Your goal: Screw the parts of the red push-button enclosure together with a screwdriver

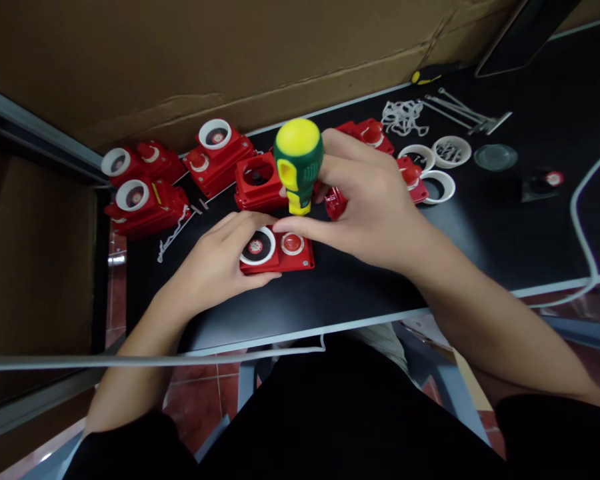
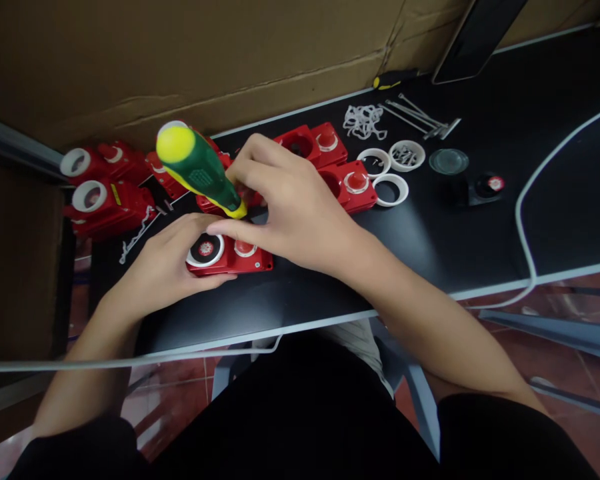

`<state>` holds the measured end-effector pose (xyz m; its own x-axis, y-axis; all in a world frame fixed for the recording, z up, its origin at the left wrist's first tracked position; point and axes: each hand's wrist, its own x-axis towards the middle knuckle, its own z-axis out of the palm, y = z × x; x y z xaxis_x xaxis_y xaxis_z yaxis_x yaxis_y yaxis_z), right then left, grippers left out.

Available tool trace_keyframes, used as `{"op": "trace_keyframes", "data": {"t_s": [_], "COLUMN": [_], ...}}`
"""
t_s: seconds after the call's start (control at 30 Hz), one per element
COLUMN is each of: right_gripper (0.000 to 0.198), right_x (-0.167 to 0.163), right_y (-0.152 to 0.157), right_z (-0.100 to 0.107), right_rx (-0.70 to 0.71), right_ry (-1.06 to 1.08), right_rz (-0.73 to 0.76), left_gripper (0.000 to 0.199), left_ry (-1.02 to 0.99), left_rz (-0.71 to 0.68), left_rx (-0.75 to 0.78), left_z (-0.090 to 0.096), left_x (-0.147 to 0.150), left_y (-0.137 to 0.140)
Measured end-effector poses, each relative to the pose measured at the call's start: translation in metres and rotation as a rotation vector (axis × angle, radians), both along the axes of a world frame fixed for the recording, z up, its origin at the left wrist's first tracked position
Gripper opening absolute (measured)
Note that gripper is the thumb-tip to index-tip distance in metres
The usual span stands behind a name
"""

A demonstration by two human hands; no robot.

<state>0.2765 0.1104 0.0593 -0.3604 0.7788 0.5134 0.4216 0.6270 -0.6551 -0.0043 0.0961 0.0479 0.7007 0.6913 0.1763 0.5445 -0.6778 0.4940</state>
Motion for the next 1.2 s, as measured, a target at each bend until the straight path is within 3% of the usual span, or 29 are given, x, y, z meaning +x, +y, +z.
{"op": "trace_keyframes", "data": {"t_s": [0.1, 0.2, 0.33, 0.47, 0.53, 0.77, 0.9, 1.07, 1.2], "right_gripper": [0.027, 0.024, 0.014, 0.023, 0.021, 0.024, 0.023, 0.022, 0.022], "right_x": [-0.005, -0.004, 0.007, 0.015, 0.014, 0.001, 0.005, 0.011, 0.008], "right_y": [0.000, 0.001, 0.003, 0.004, 0.002, 0.001, 0.006, 0.005, 0.001], "right_z": [-0.005, -0.003, 0.006, 0.011, 0.010, 0.002, 0.004, 0.007, 0.008], "right_rx": [0.044, 0.009, -0.181, -0.317, -0.302, -0.074, -0.049, -0.238, -0.194], "right_ry": [0.016, 0.082, 0.139, 0.177, 0.142, 0.042, 0.158, 0.257, 0.170], "right_rz": [-0.082, -0.062, 0.146, 0.341, 0.321, 0.004, 0.100, 0.330, 0.251], "left_gripper": [0.062, 0.060, 0.057, 0.059, 0.058, 0.053, 0.057, 0.058, 0.058], "left_ry": [-0.007, -0.015, -0.008, 0.004, 0.010, 0.023, 0.032, 0.021, 0.023], "left_rz": [-0.005, -0.006, 0.006, 0.011, 0.011, 0.004, 0.008, 0.013, 0.019], "left_rx": [0.012, -0.003, -0.028, -0.025, -0.027, -0.014, -0.036, -0.016, -0.022], "left_z": [-0.001, 0.000, 0.003, 0.004, 0.004, 0.005, 0.005, 0.004, 0.005], "left_x": [0.000, 0.000, 0.001, 0.001, 0.001, 0.001, 0.001, 0.000, 0.001], "left_y": [0.001, 0.001, 0.001, 0.001, 0.001, 0.001, 0.002, 0.001, 0.000]}}
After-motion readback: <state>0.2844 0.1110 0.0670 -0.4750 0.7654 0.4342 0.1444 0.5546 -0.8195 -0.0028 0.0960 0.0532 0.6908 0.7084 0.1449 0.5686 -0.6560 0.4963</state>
